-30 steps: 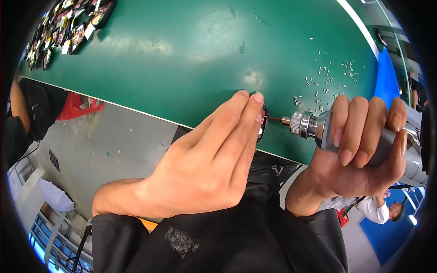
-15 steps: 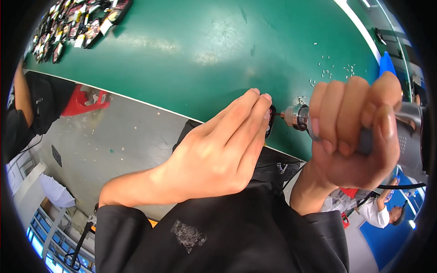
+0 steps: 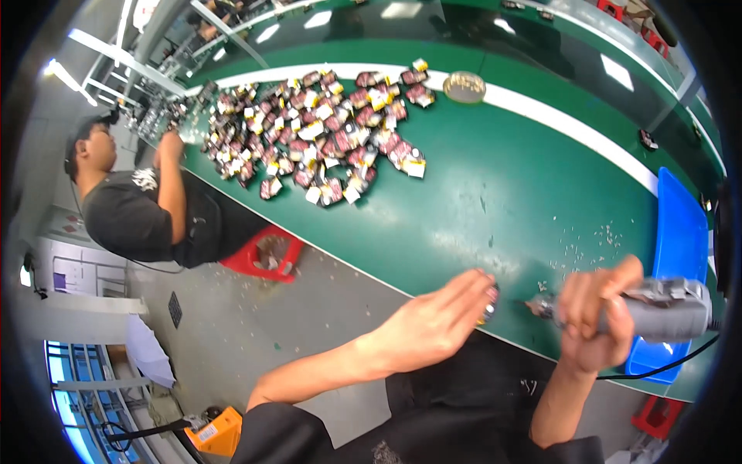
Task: Assembling small electronic components using an electric screwdriver on a factory line.
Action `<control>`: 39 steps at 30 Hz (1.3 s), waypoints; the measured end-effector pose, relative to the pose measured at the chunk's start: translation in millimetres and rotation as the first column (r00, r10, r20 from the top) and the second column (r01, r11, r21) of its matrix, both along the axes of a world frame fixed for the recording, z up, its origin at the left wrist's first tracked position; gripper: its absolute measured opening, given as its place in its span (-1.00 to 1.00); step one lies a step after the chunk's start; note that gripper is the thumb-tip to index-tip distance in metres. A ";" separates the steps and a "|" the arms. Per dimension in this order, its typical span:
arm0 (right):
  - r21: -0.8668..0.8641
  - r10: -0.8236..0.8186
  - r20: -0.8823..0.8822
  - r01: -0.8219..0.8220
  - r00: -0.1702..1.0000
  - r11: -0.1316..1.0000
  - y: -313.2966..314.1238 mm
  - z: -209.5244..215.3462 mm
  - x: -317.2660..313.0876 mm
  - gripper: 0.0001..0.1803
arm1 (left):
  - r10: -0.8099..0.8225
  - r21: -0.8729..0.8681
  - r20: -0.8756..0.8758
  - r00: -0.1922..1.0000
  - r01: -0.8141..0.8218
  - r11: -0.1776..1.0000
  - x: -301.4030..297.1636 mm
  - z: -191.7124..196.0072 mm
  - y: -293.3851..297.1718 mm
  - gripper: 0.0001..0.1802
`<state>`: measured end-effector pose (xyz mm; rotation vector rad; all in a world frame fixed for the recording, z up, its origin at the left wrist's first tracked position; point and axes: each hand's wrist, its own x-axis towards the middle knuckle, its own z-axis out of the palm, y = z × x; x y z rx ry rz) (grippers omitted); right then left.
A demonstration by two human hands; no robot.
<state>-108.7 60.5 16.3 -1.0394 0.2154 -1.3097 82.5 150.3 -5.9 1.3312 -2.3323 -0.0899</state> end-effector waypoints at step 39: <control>0.354 -0.285 0.281 0.177 0.916 0.918 14.3 -1.9 -71.8 -0.90 | 0.383 0.473 -0.868 0.316 0.292 0.831 -86.8 -15.1 -36.1 -0.74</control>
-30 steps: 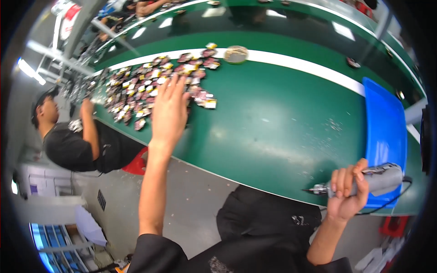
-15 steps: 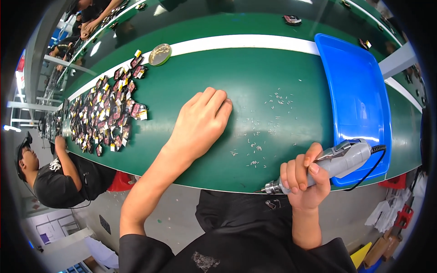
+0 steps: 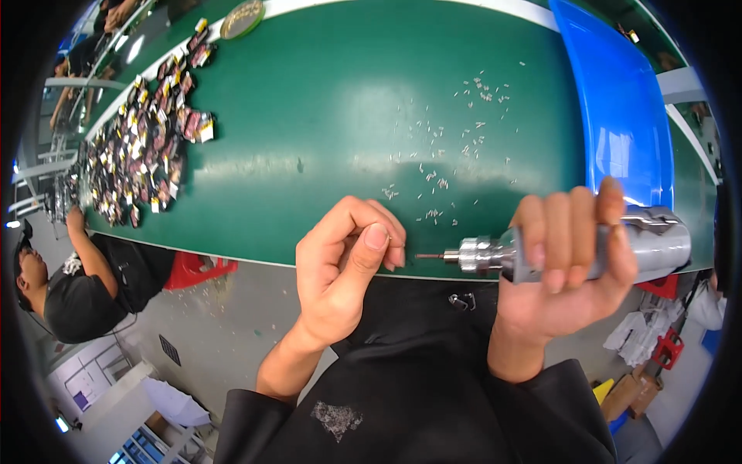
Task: Assembling small electronic components using an electric screwdriver on a factory line.
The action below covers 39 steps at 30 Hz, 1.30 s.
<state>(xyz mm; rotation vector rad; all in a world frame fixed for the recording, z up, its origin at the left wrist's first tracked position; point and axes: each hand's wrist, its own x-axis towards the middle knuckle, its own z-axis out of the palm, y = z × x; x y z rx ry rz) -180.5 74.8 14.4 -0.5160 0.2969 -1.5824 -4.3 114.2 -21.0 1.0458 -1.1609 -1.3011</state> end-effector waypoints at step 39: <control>0.191 -0.134 -0.001 0.132 0.991 0.973 -1.5 -35.7 -1.1 -0.90 | 0.280 -0.421 0.860 0.426 0.285 0.861 12.0 35.3 -169.7 -0.65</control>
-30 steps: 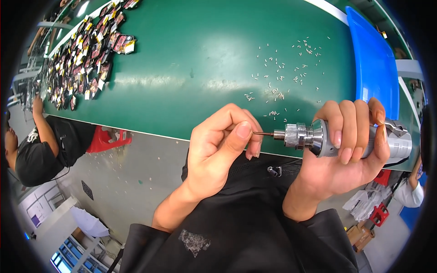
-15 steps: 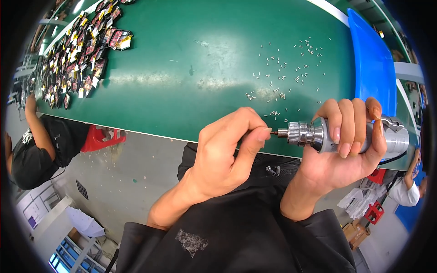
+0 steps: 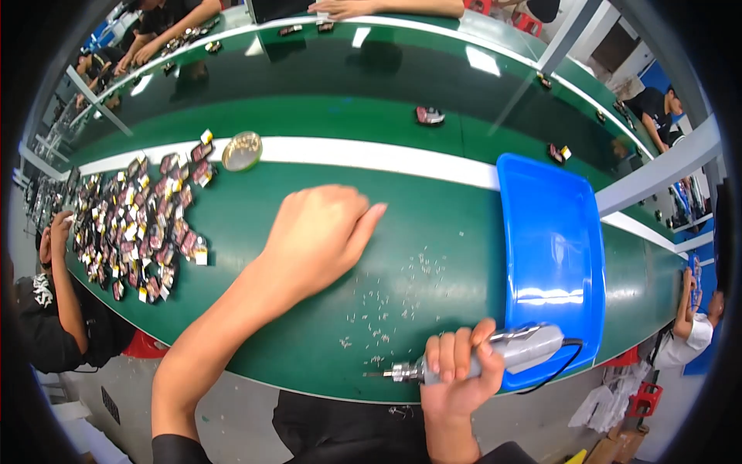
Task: Assembling small electronic components using an electric screwdriver on a factory line.
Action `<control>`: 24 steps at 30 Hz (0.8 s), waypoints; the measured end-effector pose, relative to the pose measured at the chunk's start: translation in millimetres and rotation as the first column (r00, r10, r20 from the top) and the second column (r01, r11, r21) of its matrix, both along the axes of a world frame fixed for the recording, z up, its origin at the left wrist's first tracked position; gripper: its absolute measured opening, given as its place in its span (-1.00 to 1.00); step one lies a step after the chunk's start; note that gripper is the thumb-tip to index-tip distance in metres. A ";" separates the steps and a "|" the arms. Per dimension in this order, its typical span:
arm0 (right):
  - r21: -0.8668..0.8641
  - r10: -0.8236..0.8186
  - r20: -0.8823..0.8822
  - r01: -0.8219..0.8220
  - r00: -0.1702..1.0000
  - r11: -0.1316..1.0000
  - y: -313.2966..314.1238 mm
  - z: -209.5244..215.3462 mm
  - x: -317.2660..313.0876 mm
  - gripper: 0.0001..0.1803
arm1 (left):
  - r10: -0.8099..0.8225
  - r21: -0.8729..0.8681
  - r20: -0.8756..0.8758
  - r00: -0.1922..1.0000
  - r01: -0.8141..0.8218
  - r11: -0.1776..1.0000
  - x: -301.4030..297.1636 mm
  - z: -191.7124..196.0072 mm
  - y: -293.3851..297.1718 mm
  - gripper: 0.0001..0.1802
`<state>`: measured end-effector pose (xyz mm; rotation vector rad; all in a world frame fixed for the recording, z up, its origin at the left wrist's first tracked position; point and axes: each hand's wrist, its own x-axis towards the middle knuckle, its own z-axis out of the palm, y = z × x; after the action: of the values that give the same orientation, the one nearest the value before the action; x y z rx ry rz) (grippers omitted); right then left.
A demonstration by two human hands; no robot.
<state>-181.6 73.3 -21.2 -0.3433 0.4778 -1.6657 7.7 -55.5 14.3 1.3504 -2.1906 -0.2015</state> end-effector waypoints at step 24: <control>0.036 0.074 -0.023 -0.073 0.997 0.997 -1.4 1.5 -2.2 -0.89 | -0.107 -0.125 0.101 0.989 0.119 0.985 44.2 -24.4 16.9 -0.55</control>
<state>-183.7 71.9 -19.8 -0.3508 0.5064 -1.5817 51.9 -38.7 -10.0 1.1871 -2.3170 -0.0360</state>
